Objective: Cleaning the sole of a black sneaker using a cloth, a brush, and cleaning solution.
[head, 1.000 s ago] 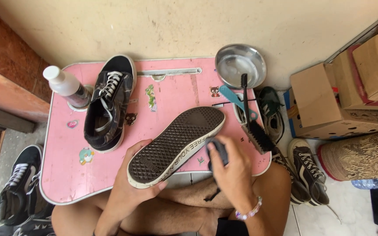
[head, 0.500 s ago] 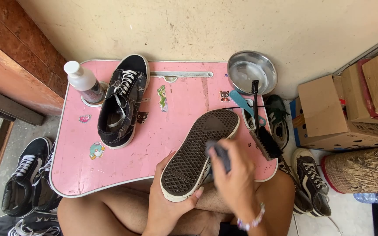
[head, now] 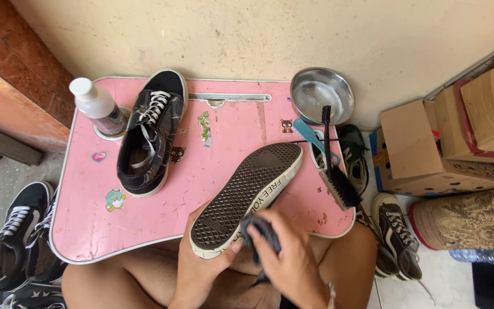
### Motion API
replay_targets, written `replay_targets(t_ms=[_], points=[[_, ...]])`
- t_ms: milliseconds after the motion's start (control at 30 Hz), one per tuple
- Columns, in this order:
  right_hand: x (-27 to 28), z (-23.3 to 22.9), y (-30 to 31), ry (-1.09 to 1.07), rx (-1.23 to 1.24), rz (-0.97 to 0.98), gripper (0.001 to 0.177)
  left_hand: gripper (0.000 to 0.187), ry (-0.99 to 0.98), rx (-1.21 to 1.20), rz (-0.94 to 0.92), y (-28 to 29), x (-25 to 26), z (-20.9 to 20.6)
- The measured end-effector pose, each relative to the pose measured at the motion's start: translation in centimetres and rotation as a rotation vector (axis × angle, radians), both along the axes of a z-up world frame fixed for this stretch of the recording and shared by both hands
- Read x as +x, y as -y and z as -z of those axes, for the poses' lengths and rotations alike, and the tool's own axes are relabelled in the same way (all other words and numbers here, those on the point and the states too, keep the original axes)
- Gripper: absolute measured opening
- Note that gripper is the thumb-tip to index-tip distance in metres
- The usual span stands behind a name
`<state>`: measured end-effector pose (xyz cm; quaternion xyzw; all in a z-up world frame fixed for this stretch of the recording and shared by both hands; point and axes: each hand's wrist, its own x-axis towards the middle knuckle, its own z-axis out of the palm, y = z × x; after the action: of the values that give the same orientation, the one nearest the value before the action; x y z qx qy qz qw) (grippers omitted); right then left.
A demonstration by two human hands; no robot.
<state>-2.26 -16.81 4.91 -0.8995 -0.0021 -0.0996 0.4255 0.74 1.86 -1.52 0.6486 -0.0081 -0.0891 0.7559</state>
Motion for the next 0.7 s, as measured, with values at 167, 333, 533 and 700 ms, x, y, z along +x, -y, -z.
replay_targets(t_ms=[167,333,533,700], points=[[3.0,0.5,2.4,0.134,-0.201,0.242,0.018,0.101,-0.003,0.069,0.006,0.6,0.0,-0.6],[0.1,-0.9,-0.2,0.152,-0.026,-0.002,0.030,0.098,0.008,-0.049,-0.006,0.9,0.2,-1.1],[-1.3,-0.6,-1.1,0.044,-0.140,0.268,0.022,0.092,0.241,-0.137,0.064,2.1,-0.8,-1.5],[-2.9,0.4,-1.0,0.055,-0.167,0.310,0.024,0.072,0.125,-0.159,-0.003,3.0,-1.6,-0.2]])
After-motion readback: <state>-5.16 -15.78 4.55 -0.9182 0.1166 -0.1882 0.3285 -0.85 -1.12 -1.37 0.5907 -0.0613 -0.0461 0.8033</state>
